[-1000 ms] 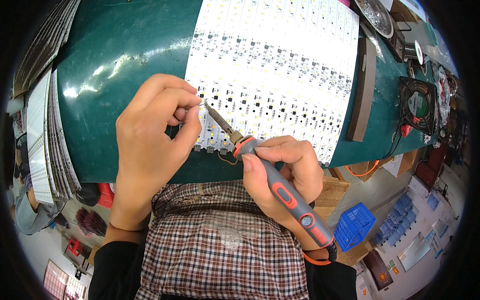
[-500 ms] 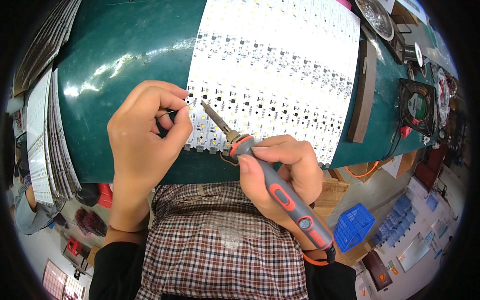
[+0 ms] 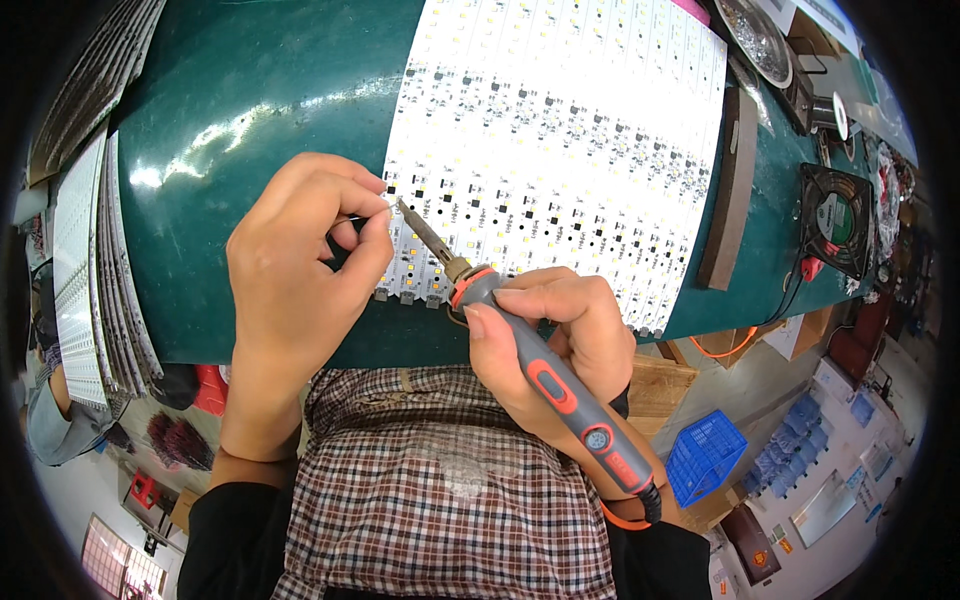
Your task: The person places electronic components onto a sheet of circuit board strips by hand, turns the sheet over, and solders the components onto the circuit boards using a soldering iron.
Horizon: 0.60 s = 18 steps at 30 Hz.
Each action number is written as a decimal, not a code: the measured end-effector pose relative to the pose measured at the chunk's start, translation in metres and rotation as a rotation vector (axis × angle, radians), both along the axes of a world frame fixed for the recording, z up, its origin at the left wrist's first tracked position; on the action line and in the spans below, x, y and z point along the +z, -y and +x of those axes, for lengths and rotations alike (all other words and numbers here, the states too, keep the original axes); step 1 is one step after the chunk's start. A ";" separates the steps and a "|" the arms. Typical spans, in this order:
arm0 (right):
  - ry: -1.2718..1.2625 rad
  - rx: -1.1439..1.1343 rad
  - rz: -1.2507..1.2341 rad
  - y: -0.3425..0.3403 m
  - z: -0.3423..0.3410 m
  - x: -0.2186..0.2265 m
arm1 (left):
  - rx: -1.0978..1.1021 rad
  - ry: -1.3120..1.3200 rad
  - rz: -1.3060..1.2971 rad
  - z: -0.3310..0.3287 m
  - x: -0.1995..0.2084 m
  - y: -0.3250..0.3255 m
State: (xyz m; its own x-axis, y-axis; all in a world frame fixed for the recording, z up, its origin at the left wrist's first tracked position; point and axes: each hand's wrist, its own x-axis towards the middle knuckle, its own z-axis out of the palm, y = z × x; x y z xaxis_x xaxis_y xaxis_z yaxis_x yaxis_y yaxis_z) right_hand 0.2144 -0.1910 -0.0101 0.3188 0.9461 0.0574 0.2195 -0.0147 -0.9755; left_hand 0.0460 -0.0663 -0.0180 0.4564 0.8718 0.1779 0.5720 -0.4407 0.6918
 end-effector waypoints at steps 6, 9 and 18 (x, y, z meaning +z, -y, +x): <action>0.009 0.023 -0.004 0.001 0.000 0.001 | -0.014 -0.010 0.005 -0.001 0.001 0.000; 0.011 0.015 -0.023 0.001 0.001 0.002 | -0.020 -0.011 -0.001 -0.001 0.001 0.000; -0.033 -0.036 0.027 0.001 0.000 0.001 | 0.056 0.014 -0.056 -0.006 0.008 -0.002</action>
